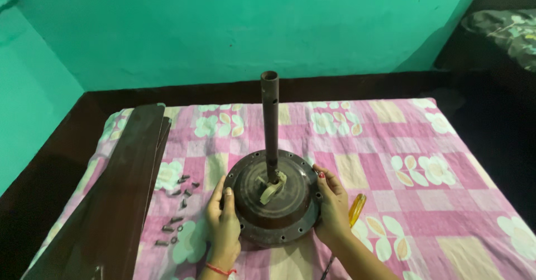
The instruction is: The person uses a screwdriver to loosen and remove screws from the base of a ceiling fan motor housing. They separate the motor housing into two halves, exposing the internal components, then reassemble the housing.
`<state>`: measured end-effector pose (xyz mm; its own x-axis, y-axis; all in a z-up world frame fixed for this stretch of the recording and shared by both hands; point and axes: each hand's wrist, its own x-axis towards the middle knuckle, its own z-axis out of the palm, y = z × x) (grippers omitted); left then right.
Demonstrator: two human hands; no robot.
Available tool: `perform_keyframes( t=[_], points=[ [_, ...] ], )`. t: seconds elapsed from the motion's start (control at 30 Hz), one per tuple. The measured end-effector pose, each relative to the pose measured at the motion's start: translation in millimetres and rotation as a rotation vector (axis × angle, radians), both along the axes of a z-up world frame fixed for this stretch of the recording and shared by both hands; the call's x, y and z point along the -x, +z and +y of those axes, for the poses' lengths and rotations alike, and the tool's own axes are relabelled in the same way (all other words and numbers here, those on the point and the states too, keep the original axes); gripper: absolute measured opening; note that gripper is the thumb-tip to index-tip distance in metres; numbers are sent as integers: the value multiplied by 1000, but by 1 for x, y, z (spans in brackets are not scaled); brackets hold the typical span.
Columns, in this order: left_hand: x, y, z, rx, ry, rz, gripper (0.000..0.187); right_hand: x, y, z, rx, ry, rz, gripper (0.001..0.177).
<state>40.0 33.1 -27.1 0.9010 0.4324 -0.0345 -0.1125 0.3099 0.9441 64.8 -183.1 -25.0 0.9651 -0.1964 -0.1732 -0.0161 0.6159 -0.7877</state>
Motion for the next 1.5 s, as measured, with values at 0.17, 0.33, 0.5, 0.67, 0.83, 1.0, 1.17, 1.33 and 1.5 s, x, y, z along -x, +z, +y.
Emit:
perform_keyframes(
  t=[0.17, 0.33, 0.5, 0.67, 0.83, 1.0, 1.17, 1.33, 1.5],
  points=[
    [-27, -1, -3, -1, 2, 3, 44, -27, 5, -3, -42, -5, 26, 24],
    [-59, -5, -10, 5, 14, -63, 42, -51, 7, -6, 19, -22, -33, 21],
    [-55, -7, -14, 53, 13, -95, 45, -49, 3, -10, -14, 19, -118, 22],
    [-43, 8, -26, -263, 91, -176, 47, -26, -3, -27, -51, 13, -30, 21],
    [-21, 32, -39, -955, 248, -446, 44, -28, -13, -30, 80, -4, -136, 21],
    [-20, 48, -52, -1107, 218, -437, 33, -26, -16, -28, 299, -100, -289, 18],
    [-16, 47, -50, -1020, 196, -485, 29, -14, -4, -20, 912, -225, -681, 20],
    [-12, 45, -46, -953, 215, -550, 26, -1, 18, -1, 1145, -199, -689, 23],
    [-12, 46, -44, -743, 188, -515, 20, 6, 33, 4, 1192, -220, -711, 24]
  ],
)
